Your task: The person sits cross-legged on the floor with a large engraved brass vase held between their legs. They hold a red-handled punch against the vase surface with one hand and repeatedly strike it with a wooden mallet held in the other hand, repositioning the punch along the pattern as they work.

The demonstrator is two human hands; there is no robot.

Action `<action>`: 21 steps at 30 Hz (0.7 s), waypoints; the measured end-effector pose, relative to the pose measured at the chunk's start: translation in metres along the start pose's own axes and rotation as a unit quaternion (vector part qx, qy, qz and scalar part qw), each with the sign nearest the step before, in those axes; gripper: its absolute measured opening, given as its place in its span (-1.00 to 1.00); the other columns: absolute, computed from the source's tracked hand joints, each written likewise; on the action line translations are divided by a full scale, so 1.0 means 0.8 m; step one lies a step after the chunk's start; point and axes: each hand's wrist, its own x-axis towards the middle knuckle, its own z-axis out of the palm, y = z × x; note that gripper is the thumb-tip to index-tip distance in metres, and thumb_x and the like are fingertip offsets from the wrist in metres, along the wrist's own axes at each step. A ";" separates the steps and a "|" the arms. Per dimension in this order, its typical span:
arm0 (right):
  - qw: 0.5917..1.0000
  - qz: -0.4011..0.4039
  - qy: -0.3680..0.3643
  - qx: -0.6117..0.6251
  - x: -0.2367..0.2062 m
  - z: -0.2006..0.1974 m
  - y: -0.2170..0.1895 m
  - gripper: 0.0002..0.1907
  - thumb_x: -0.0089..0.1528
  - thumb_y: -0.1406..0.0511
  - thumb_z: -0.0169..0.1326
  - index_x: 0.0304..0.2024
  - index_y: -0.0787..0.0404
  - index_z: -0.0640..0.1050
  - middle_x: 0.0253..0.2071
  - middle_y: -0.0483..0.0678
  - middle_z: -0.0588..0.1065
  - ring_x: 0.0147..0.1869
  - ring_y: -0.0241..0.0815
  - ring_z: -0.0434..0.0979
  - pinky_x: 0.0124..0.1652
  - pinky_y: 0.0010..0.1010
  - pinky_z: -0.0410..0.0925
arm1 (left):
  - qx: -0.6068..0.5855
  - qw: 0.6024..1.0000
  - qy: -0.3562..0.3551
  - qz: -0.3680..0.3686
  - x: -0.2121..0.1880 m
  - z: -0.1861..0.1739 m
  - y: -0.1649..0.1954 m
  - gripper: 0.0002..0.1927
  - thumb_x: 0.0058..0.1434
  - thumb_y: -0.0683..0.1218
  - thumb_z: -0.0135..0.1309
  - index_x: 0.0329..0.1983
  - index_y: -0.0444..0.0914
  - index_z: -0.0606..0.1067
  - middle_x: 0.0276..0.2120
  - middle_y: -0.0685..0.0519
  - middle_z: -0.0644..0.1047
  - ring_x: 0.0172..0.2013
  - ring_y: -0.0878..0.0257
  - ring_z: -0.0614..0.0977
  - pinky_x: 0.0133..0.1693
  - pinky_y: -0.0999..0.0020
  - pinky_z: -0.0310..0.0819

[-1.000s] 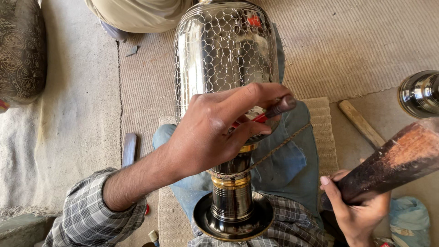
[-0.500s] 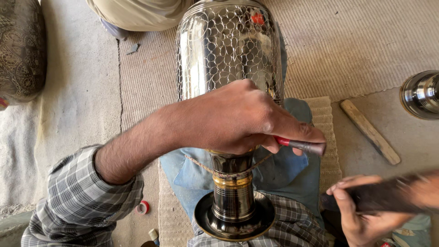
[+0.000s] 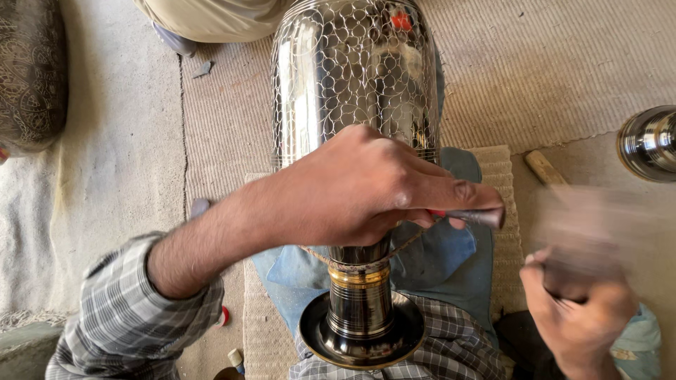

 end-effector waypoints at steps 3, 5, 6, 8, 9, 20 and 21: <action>0.992 -0.043 -0.050 -0.104 0.015 -0.013 0.001 -0.43 0.15 0.46 0.33 0.08 0.52 0.30 -0.26 0.21 0.49 -0.23 0.00 0.55 -0.25 -0.25 0.38 | 0.024 0.998 0.050 -0.036 -0.011 0.005 0.009 -0.49 0.30 -0.17 0.18 0.32 -0.04 0.42 0.03 0.14 0.68 -0.15 0.21 0.76 -0.27 0.29 0.66; 0.997 0.036 -0.069 -0.027 0.027 -0.019 -0.005 -0.61 0.25 0.47 0.30 0.00 0.37 0.37 -0.22 0.14 0.49 -0.22 -0.13 0.53 -0.22 -0.39 0.38 | 0.020 0.995 0.078 -0.064 -0.020 0.009 0.017 -0.46 0.29 -0.18 0.19 0.33 -0.07 0.39 -0.01 0.14 0.67 -0.19 0.19 0.75 -0.26 0.26 0.65; 0.995 0.049 -0.087 -0.024 0.036 -0.024 -0.010 -0.62 0.25 0.47 0.29 0.01 0.35 0.39 -0.21 0.14 0.49 -0.22 -0.16 0.53 -0.21 -0.41 0.39 | 0.018 0.993 0.092 -0.075 -0.025 0.009 0.020 -0.44 0.31 -0.17 0.20 0.36 -0.08 0.37 -0.05 0.15 0.67 -0.19 0.19 0.74 -0.21 0.24 0.66; 0.976 -0.038 -0.146 -0.160 0.062 -0.039 -0.021 -0.28 0.00 0.45 0.33 0.17 0.55 0.36 -0.21 0.25 0.49 -0.22 -0.04 0.53 -0.25 -0.29 0.39 | 0.019 0.988 0.127 -0.086 -0.033 0.013 0.025 -0.45 0.36 -0.17 0.18 0.38 -0.08 0.33 -0.07 0.19 0.66 -0.19 0.24 0.73 -0.15 0.27 0.67; 0.978 0.030 -0.158 -0.134 0.072 -0.041 -0.028 -0.47 0.09 0.46 0.31 0.06 0.49 0.41 -0.27 0.19 0.49 -0.28 -0.07 0.53 -0.28 -0.33 0.39 | 0.021 0.985 0.148 -0.088 -0.037 0.017 0.028 -0.48 0.40 -0.18 0.16 0.38 -0.07 0.32 -0.05 0.22 0.66 -0.19 0.28 0.73 -0.15 0.32 0.67; 0.943 -0.108 -0.264 -0.174 0.155 -0.045 -0.052 -0.39 0.16 0.47 0.25 0.24 0.33 0.37 -0.17 0.10 0.51 -0.24 -0.15 0.55 -0.27 -0.36 0.38 | 0.065 0.944 0.268 -0.179 -0.050 0.053 0.035 -0.54 0.35 -0.29 0.23 0.29 -0.16 0.48 -0.22 0.14 0.66 -0.38 0.36 0.66 -0.35 0.44 0.56; 0.936 -0.117 -0.273 -0.189 0.161 -0.046 -0.052 -0.32 0.12 0.47 0.26 0.28 0.39 0.35 -0.14 0.16 0.50 -0.21 -0.10 0.54 -0.27 -0.34 0.37 | 0.073 0.938 0.287 -0.178 -0.053 0.054 0.040 -0.56 0.35 -0.28 0.24 0.26 -0.17 0.49 -0.14 0.12 0.67 -0.38 0.36 0.65 -0.37 0.46 0.54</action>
